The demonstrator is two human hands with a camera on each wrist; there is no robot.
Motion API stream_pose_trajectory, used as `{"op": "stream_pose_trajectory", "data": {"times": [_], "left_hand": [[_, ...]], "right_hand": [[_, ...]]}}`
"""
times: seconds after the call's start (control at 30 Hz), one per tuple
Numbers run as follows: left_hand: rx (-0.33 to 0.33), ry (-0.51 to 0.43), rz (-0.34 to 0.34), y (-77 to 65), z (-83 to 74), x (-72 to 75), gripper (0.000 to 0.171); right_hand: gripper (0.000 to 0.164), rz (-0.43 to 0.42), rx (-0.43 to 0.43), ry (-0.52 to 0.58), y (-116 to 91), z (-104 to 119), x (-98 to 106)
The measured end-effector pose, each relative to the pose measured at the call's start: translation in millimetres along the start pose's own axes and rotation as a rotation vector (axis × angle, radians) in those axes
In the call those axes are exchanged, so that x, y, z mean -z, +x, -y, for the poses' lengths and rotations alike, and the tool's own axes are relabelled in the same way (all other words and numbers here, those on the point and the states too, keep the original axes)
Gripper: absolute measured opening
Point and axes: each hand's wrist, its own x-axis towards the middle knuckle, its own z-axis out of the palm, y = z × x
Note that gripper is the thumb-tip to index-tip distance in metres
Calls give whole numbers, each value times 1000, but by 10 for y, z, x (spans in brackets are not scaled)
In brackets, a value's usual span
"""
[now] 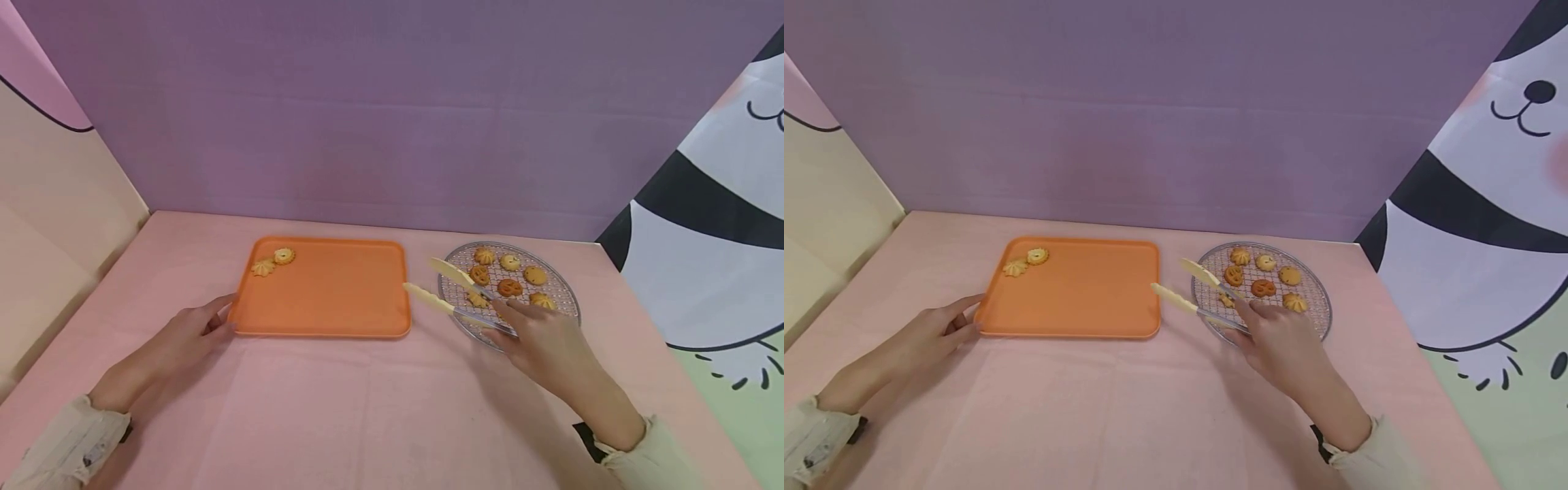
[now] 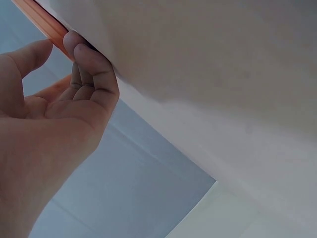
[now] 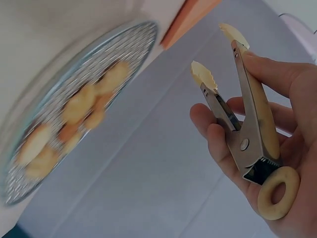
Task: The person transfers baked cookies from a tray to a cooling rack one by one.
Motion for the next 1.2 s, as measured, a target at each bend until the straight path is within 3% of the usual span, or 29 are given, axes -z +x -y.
{"op": "stream_pose_trajectory", "data": {"times": [0.1,0.37,0.6,0.9,1.2], "left_hand": [[4,1,1,-10,0,4,55],[-1,-3,-1,-21,16,-5,55],[9,-2,2,-14,25,-11,54],[19,-14,17,5,-27,32,56],[19,2,3,-6,-20,20,55]], "right_hand": [[47,24,21,5,156,132,-73],[41,45,129,58,516,452,-326],[44,149,106,92,819,671,-446],[50,168,132,107,1173,722,-647],[51,249,101,102,1406,761,-862]]}}
